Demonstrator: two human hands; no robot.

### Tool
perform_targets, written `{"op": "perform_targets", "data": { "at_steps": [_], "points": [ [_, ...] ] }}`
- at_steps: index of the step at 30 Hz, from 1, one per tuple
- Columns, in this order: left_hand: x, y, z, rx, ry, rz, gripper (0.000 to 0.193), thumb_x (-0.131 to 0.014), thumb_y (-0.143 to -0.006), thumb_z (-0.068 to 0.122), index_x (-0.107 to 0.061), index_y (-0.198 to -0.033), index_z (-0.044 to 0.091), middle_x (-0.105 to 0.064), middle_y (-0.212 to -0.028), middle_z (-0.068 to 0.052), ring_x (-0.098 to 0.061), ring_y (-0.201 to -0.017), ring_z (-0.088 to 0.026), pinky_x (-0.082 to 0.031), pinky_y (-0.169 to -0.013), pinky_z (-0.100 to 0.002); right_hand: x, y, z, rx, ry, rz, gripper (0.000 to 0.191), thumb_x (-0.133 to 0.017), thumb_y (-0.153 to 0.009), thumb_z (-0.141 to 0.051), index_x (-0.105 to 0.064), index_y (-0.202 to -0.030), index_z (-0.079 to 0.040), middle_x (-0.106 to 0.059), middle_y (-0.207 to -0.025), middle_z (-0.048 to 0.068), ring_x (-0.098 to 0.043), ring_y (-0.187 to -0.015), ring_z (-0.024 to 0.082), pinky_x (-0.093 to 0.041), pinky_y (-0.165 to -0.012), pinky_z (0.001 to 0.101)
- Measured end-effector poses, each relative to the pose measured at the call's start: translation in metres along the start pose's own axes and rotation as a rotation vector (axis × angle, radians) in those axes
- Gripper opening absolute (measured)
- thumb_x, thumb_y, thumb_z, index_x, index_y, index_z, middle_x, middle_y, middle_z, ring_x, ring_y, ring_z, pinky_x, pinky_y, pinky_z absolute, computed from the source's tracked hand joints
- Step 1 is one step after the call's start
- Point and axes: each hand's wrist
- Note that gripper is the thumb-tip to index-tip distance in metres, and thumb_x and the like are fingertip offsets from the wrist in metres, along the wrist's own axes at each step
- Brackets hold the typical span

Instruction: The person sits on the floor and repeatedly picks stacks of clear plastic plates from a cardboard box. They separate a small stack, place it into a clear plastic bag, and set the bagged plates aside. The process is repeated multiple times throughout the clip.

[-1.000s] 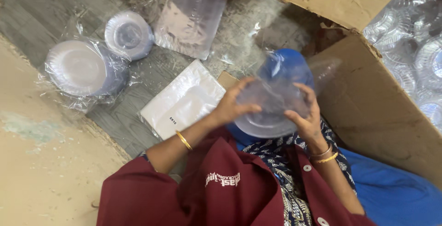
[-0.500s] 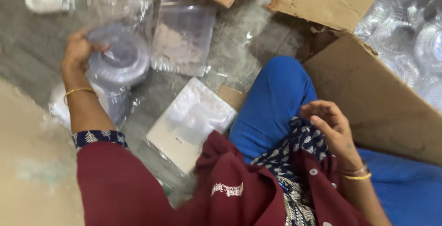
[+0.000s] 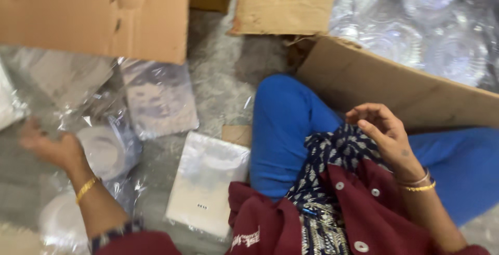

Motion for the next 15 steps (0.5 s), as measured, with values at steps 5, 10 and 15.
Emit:
{"op": "perform_targets", "data": {
  "at_steps": [5, 10, 15],
  "points": [
    [0.0, 0.016, 0.162, -0.442, 0.164, 0.197, 0.032, -0.067, -0.099, -0.013, -0.059, -0.126, 0.002, -0.058, -0.111, -0.015, -0.053, -0.111, -0.033, -0.044, -0.095, -0.04, 0.035, -0.017, -0.043, 0.163, 0.131, 0.052, 0.027, -0.062, -0.101, -0.002, -0.058, -0.128, -0.001, -0.07, -0.12, 0.011, -0.067, -0.114, 0.018, -0.053, -0.1, 0.0312],
    [-0.03, 0.027, 0.348, -1.058, 0.818, -0.105, 0.025, -0.073, -0.094, -0.004, -0.06, -0.112, 0.009, -0.06, -0.105, -0.014, -0.064, -0.094, -0.033, -0.06, -0.078, -0.045, 0.103, -0.059, -0.083, 0.239, 0.305, 0.079, 0.026, -0.065, -0.102, -0.004, -0.058, -0.127, 0.001, -0.069, -0.118, 0.012, -0.068, -0.113, 0.019, -0.056, -0.1, 0.033],
    [-0.157, 0.011, 0.511, -1.133, 0.92, -0.6, 0.024, -0.068, -0.087, -0.01, -0.067, -0.107, 0.002, -0.066, -0.099, -0.015, -0.065, -0.091, -0.035, -0.053, -0.077, -0.044, 0.189, -0.117, -0.093, 0.08, 0.653, 0.122, 0.031, -0.069, -0.099, -0.018, -0.062, -0.122, 0.001, -0.071, -0.114, 0.012, -0.072, -0.101, 0.022, -0.058, -0.086, 0.0348]
  ]
}}
Point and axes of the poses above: each hand's wrist, its own y-axis away from the middle knuckle, its own x-axis out of the back of the hand, z = x × y
